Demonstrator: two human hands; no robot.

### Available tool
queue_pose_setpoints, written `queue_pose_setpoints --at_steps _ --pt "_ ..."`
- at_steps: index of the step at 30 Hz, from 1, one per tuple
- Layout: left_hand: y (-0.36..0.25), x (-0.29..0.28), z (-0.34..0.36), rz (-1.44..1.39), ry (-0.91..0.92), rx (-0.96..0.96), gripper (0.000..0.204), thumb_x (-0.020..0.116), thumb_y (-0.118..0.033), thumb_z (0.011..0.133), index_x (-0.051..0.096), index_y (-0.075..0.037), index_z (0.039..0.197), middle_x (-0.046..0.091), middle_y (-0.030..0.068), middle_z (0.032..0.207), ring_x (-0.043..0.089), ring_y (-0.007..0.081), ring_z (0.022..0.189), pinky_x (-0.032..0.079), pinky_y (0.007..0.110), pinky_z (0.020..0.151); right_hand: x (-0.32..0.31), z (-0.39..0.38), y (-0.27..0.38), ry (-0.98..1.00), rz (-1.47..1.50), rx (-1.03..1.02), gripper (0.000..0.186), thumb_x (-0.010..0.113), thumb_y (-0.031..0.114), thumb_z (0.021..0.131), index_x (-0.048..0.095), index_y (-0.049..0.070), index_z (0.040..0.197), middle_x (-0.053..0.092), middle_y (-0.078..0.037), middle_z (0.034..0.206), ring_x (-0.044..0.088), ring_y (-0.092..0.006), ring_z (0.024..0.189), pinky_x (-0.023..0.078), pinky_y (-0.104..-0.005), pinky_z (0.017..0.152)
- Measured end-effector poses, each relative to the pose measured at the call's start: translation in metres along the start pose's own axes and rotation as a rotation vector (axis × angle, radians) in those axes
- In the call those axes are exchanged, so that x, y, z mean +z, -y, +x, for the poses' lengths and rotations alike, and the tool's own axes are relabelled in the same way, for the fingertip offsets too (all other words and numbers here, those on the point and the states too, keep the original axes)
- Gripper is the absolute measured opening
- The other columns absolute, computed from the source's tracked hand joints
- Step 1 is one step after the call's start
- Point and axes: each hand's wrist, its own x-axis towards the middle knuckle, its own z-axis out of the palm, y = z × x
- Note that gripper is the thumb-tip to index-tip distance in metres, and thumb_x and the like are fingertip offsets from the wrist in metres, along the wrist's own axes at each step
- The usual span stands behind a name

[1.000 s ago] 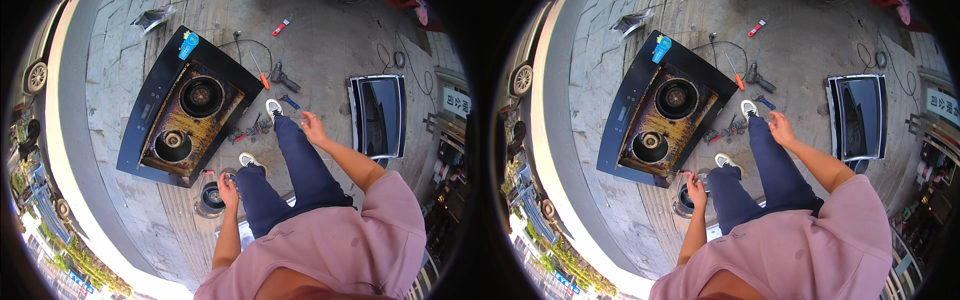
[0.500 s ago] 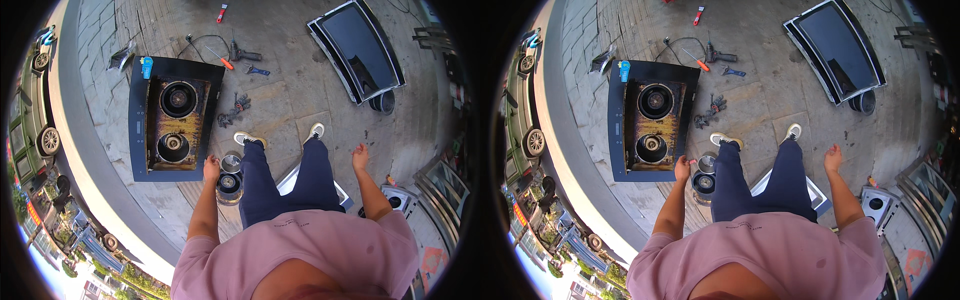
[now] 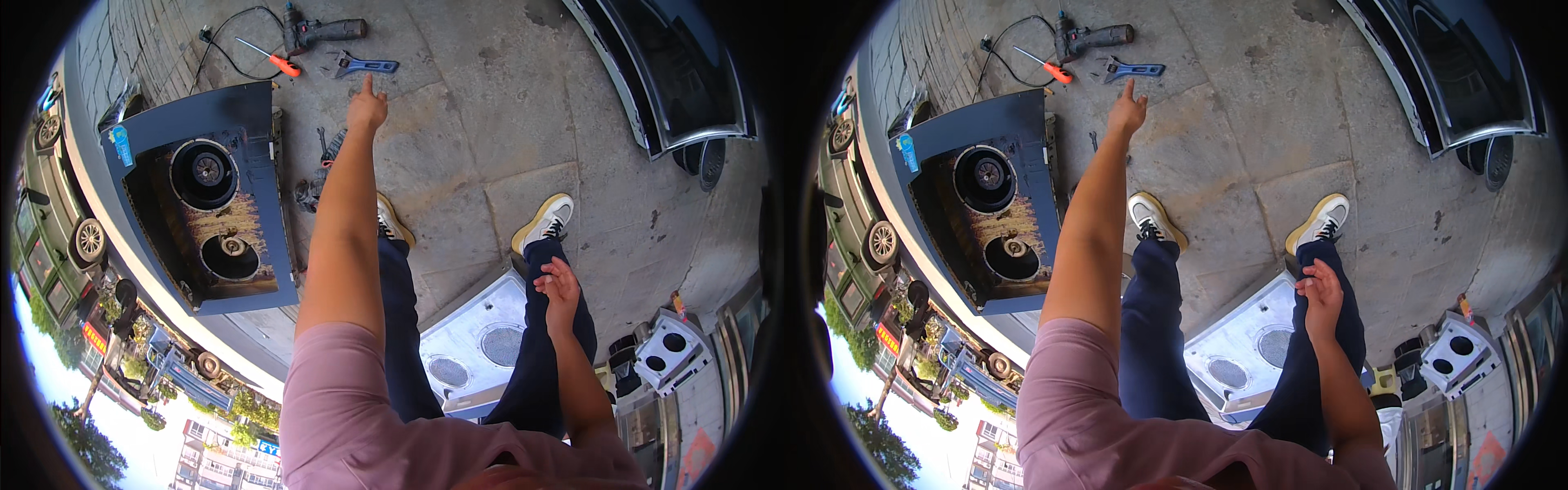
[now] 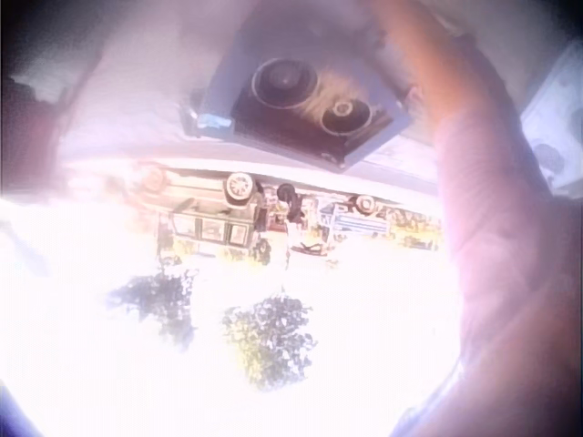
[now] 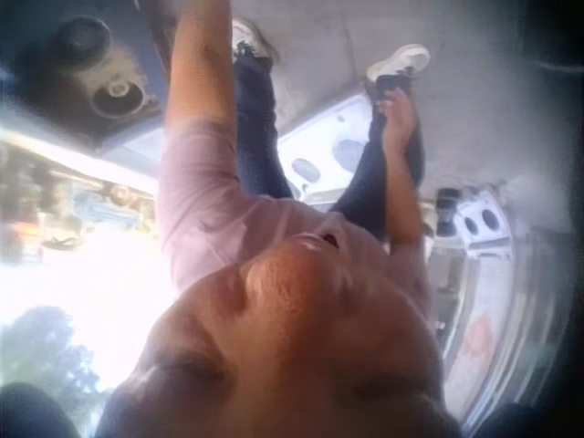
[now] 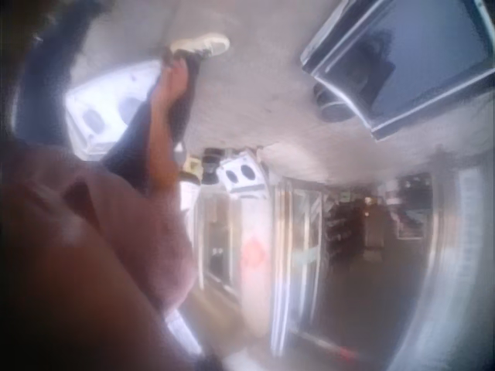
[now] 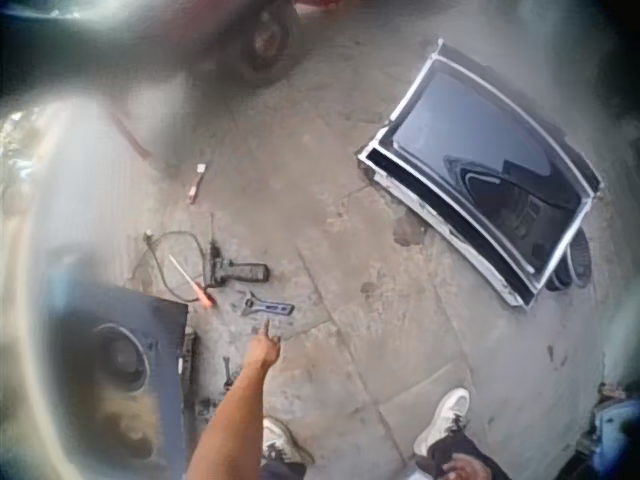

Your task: The person repairs a gas stove burner. They use pliers to remove a component, clean the burner area with a cloth, and then install a new part using a wrench.

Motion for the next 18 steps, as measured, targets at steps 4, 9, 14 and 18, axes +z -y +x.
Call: queue_pose_setpoints --at_steps 4,9,14,18 --pt "-0.009 0.039 0.090 0.036 -0.007 0.094 0.064 0.051 -0.037 0.089 0.031 -0.016 0.146 0.058 0.0264 0.121 0.055 0.0422 0.114 0.043 0.045 0.097 -0.011 0.004 0.035 -0.115 0.043 0.147 0.032 0.053 0.001 0.091 0.054 -0.001 0.123 0.063 -0.012 0.101 0.063 -0.0138 0.079 0.050 -0.0252 0.071" --pt "0.002 0.069 0.148 -0.125 -0.042 -0.074 0.047 0.049 -0.046 0.089 0.055 -0.013 0.122 0.063 0.0206 0.116 0.057 0.0407 0.112 0.043 0.045 0.096 -0.009 -0.001 0.053 -0.048 0.213 0.196 0.030 0.053 0.003 0.091 0.056 0.000 0.121 0.064 -0.013 0.100 0.064 -0.0150 0.080 0.052 -0.0281 0.075" --pt "-0.020 0.119 0.072 0.236 -0.086 -0.090 0.033 0.051 -0.031 0.083 0.060 -0.015 0.110 0.067 0.0193 0.104 0.063 0.0400 0.100 0.049 0.047 0.085 -0.019 0.000 0.052 -0.126 0.277 0.235 0.028 0.052 0.004 0.092 0.057 0.000 0.119 0.065 -0.012 0.098 0.064 -0.0150 0.080 0.051 -0.0278 0.075" --pt "-0.005 0.145 -0.033 -0.003 -0.005 0.030 0.024 0.062 -0.028 0.077 0.059 -0.013 0.095 0.068 0.0119 0.088 0.065 0.0357 0.083 0.050 0.043 0.074 -0.023 -0.002 0.037 -0.097 0.329 0.197 0.025 0.052 0.004 0.094 0.057 0.000 0.117 0.064 -0.009 0.098 0.063 -0.0130 0.079 0.050 -0.0254 0.073"
